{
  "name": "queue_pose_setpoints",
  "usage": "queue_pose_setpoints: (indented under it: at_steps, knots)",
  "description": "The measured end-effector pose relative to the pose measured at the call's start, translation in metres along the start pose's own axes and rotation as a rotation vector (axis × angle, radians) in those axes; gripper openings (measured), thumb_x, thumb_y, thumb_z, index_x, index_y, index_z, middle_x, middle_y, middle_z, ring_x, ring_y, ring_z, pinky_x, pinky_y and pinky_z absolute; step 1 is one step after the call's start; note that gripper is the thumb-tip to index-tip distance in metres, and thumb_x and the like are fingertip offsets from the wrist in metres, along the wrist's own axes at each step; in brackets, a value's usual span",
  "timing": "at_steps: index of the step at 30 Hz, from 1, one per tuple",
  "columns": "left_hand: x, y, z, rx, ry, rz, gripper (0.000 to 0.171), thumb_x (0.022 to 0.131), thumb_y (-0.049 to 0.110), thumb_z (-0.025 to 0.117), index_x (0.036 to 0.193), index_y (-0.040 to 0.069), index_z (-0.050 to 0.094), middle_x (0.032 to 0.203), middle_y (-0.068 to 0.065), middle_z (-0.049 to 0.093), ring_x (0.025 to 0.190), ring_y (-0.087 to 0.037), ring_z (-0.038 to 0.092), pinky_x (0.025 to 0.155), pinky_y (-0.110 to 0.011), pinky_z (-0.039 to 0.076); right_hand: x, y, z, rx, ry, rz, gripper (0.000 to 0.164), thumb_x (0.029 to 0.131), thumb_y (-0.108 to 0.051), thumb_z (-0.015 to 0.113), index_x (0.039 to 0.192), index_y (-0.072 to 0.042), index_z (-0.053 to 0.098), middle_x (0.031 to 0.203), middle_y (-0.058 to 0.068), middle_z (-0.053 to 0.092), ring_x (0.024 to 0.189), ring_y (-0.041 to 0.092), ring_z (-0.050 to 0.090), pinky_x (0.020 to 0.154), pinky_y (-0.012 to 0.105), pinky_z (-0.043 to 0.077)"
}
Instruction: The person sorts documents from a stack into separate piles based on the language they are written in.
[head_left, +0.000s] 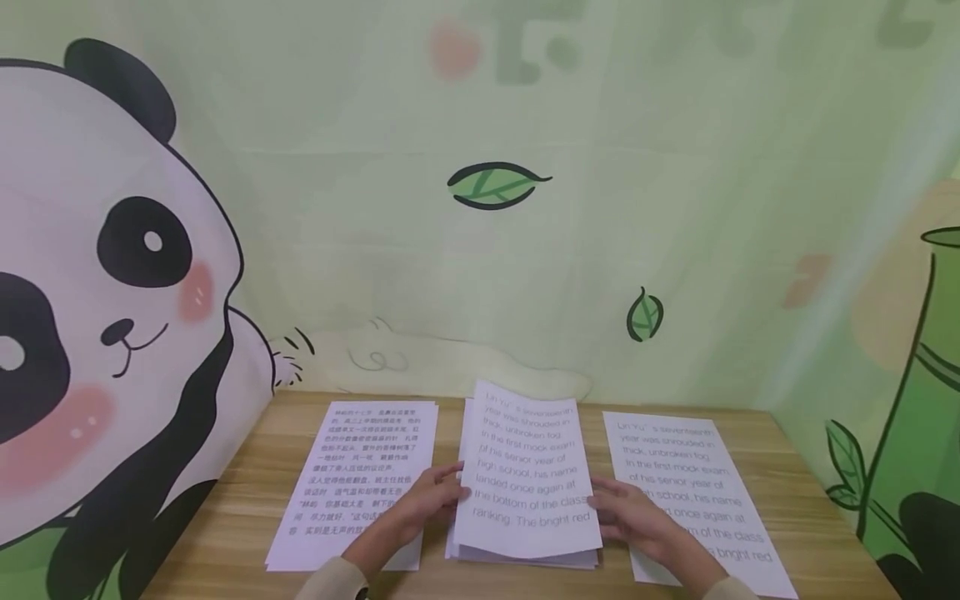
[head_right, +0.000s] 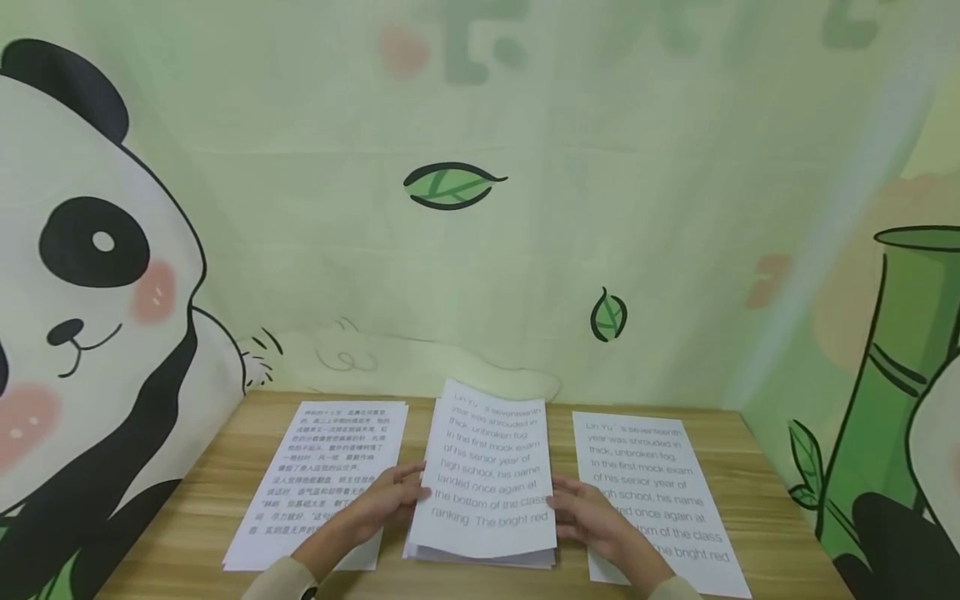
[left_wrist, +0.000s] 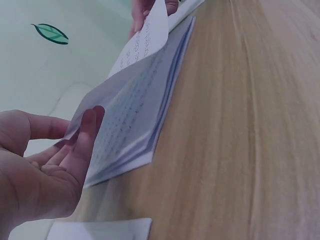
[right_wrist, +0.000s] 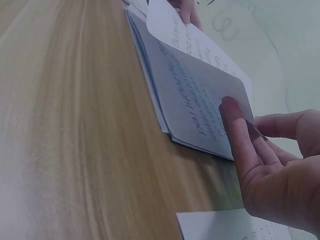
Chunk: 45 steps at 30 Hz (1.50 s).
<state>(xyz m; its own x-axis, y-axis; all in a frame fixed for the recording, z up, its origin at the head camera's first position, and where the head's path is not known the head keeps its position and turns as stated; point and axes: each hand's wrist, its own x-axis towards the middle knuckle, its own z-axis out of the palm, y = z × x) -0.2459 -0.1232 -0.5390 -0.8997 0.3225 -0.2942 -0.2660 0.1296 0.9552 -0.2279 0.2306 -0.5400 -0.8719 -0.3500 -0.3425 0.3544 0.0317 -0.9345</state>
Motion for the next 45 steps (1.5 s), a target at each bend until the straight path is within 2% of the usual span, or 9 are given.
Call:
queue_pose_setpoints:
  at_steps: [8,15,21,27,36,39,41,43,45]
  knots:
    - [0.008,0.007,0.015,-0.036,-0.062,0.04,0.068,0.093,0.008,0.064,0.154,-0.003,0.036,0.122,-0.018,0.072,0.093,-0.016,0.072,0.082,-0.032,0.059,-0.01,-0.004,-0.016,-0.01,0.131,0.033,0.073,0.099,-0.016,0.062,0.158,0.004,0.024,0.146,0.022,0.057,0.109,0.021,0.07,0.092,0.039,0.058]
    - [0.011,0.012,0.04,-0.02,-0.102,0.071,0.067,0.093,0.005,0.064,0.153,-0.003,0.036,0.123,-0.02,0.07,0.093,-0.018,0.072,0.084,-0.036,0.061,-0.025,-0.004,-0.036,-0.014,0.143,0.027,0.07,0.102,-0.013,0.057,0.159,0.006,0.021,0.149,0.024,0.053,0.112,0.021,0.069,0.092,0.039,0.058]
    - [0.018,0.017,0.061,-0.022,-0.151,0.08,0.065,0.091,0.003,0.065,0.152,0.001,0.042,0.12,-0.018,0.072,0.095,-0.021,0.073,0.085,-0.038,0.062,-0.042,-0.005,-0.06,0.001,0.174,0.039,0.072,0.102,-0.014,0.058,0.16,0.004,0.019,0.139,0.013,0.063,0.11,0.018,0.07,0.09,0.038,0.058]
    - [0.029,0.018,0.09,-0.031,-0.187,0.072,0.063,0.091,-0.001,0.064,0.151,0.001,0.044,0.121,-0.021,0.073,0.099,-0.028,0.075,0.084,-0.04,0.063,-0.059,0.0,-0.085,0.057,0.198,0.019,0.077,0.101,-0.014,0.062,0.161,0.002,0.017,0.122,-0.005,0.07,0.105,0.011,0.069,0.089,0.033,0.057]
    - [0.042,0.023,0.14,-0.084,-0.184,0.075,0.063,0.09,-0.003,0.064,0.15,0.001,0.045,0.116,-0.018,0.074,0.095,-0.028,0.076,0.08,-0.04,0.064,-0.073,0.004,-0.125,0.056,0.314,0.06,0.074,0.103,-0.02,0.059,0.163,-0.005,0.017,0.109,-0.012,0.068,0.101,0.009,0.065,0.086,0.031,0.056]
    - [0.046,0.026,0.154,-0.084,-0.191,0.088,0.062,0.09,-0.004,0.063,0.149,0.002,0.047,0.115,-0.018,0.075,0.093,-0.027,0.076,0.079,-0.039,0.064,-0.079,0.005,-0.138,0.073,0.288,0.045,0.066,0.105,-0.02,0.056,0.163,-0.013,0.025,0.107,-0.014,0.068,0.1,0.008,0.066,0.086,0.031,0.056]
    - [0.048,0.028,0.162,-0.079,-0.203,0.099,0.061,0.09,-0.004,0.063,0.149,0.004,0.049,0.114,-0.018,0.075,0.092,-0.026,0.076,0.078,-0.038,0.064,-0.084,0.005,-0.146,0.093,0.285,0.039,0.057,0.105,-0.021,0.055,0.159,-0.023,0.036,0.105,-0.016,0.068,0.099,0.007,0.066,0.086,0.03,0.056]
    - [0.049,0.031,0.171,-0.072,-0.221,0.104,0.061,0.09,-0.003,0.063,0.148,0.006,0.05,0.116,-0.017,0.075,0.092,-0.025,0.076,0.078,-0.036,0.064,-0.089,0.007,-0.153,0.101,0.284,0.038,0.058,0.106,-0.021,0.054,0.16,-0.026,0.033,0.105,-0.017,0.068,0.099,0.006,0.066,0.086,0.029,0.056]
    - [0.048,0.033,0.179,-0.072,-0.242,0.098,0.061,0.09,-0.002,0.063,0.149,0.008,0.05,0.118,-0.016,0.075,0.092,-0.024,0.077,0.078,-0.035,0.064,-0.095,0.009,-0.158,0.096,0.29,0.037,0.064,0.106,-0.021,0.054,0.162,-0.022,0.024,0.104,-0.02,0.067,0.099,0.004,0.065,0.086,0.029,0.055]
